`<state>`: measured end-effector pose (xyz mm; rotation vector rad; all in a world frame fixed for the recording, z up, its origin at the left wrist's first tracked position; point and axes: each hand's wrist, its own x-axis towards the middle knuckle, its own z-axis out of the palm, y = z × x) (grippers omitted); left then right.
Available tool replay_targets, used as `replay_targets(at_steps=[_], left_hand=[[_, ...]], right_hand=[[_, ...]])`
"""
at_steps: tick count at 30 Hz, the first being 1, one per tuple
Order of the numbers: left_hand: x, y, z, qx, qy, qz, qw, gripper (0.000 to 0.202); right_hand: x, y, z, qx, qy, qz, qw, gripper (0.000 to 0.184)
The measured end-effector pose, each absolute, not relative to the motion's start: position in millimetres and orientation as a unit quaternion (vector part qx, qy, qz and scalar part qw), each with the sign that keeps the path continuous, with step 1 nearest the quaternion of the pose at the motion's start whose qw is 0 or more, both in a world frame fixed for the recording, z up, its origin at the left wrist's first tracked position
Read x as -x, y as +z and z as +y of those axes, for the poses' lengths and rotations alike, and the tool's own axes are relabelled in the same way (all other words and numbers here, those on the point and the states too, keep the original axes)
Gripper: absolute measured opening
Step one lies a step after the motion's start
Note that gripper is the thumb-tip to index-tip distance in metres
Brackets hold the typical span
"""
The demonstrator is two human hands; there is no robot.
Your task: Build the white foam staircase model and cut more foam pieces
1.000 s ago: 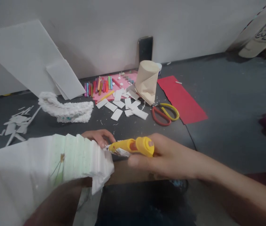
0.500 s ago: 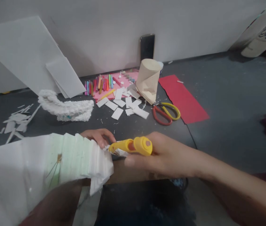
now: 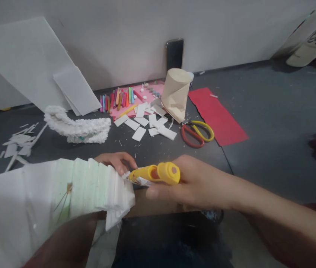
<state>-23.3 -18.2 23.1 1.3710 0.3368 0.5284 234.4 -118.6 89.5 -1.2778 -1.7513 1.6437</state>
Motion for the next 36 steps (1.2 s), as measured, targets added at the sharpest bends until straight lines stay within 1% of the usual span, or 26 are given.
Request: replay_targets(at_steps=[5,10,18,26,31,36], left_hand=[[22.1,24.5,-19.7,-0.617,0.245,0.156,0.731,0.032],[21.5,24.2,-20.5,-0.616,0.246,0.165,0.73,0.036],[21.3,19.5,-21.8,-0.638,0.274,0.163,0.701,0.03],[18.2,15.5,-19.1,-0.635,0.283,0.13,0.707,0.029],[19.2,18.6,-18.8,-0.63,0.274,0.156,0.71,0.037],[16.1,24.8,-23.8,-0.624,0.28,0.15,0.714,0.042]], right_hand=[[-234.6,91.4,-118.7,0.466,0.59,-0.629,0.196,0.04],[-234.8,93.4,-120.1,0.476,0.61,-0.607,0.178,0.04],[-239.0,93.6,-123.7,0.464,0.627,-0.606,0.152,0.038],[-240.7,99.9,-127.7,0.488,0.593,-0.625,0.139,0.044],[-239.3,105.9,-130.2,0.504,0.583,-0.622,0.142,0.049],[-238.6,109.9,-130.4,0.491,0.589,-0.629,0.128,0.049]])
